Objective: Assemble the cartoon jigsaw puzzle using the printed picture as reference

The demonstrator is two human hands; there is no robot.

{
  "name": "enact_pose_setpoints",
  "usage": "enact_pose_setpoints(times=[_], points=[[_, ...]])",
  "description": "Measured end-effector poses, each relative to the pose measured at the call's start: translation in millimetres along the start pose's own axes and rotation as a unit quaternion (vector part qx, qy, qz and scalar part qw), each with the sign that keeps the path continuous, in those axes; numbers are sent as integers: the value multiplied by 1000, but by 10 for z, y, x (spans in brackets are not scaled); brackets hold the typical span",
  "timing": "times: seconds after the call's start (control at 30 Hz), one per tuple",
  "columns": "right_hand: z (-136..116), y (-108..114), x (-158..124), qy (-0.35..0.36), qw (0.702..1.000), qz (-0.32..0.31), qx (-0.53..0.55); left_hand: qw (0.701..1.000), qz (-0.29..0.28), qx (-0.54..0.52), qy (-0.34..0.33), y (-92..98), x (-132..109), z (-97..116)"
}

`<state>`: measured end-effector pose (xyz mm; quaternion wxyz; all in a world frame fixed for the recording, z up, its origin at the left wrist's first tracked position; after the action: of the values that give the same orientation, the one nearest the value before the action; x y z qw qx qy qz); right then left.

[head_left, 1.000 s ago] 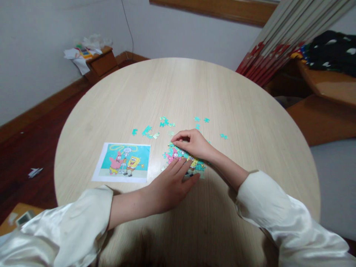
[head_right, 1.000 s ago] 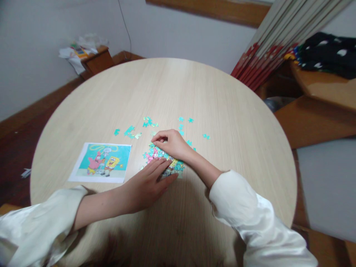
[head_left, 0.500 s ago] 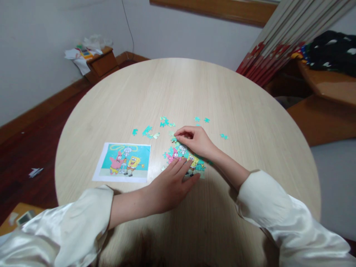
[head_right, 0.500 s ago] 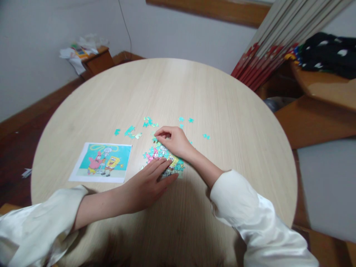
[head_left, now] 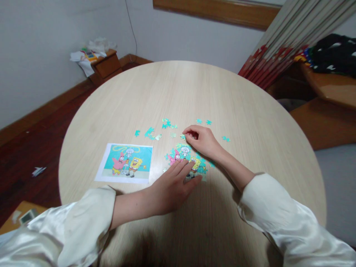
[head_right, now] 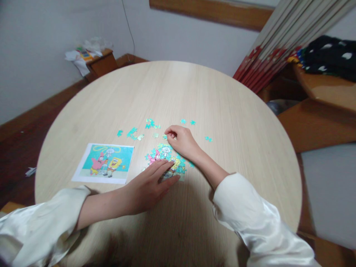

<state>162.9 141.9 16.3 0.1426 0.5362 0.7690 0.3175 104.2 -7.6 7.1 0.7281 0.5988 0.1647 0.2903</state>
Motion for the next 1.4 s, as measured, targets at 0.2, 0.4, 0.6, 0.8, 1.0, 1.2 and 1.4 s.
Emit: enact_pose_setpoints(times=[0.2, 0.4, 0.6, 0.8, 1.0, 1.2, 1.4], points=[[-36, -3, -19, 34, 998, 16, -41, 999, 35, -31, 4, 119, 52, -20], [-43, -21, -24, 49, 997, 24, -60, 988, 85, 19, 129, 482, -31, -580], [-54, -15, -21, 62, 995, 28, -72, 938, 151, 81, 300, 844, -386, -1360], [-38, -26, -14, 68, 994, 29, -78, 950, 96, 66, 290, 643, -355, -1436], [-32, -26, -15, 71, 993, 36, -84, 956, 69, 69, 275, 587, -304, -1416], [-30, -29, -16, 71, 994, 35, -82, 962, 50, 51, 265, 554, -271, -1380], [-27, -27, -18, 70, 994, 31, -84, 966, 62, 19, 249, 563, -256, -1343]])
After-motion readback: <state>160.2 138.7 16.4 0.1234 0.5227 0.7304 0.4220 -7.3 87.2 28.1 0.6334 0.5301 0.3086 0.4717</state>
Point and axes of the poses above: each hand's wrist, its own x-axis towards the middle knuckle, its own y-axis out of the back of the hand, z = x × y, the point moved 8 cm from there along x, towards the middle knuckle, and after that the axes turned 4 degrees about -y, right-handed, at the moved point
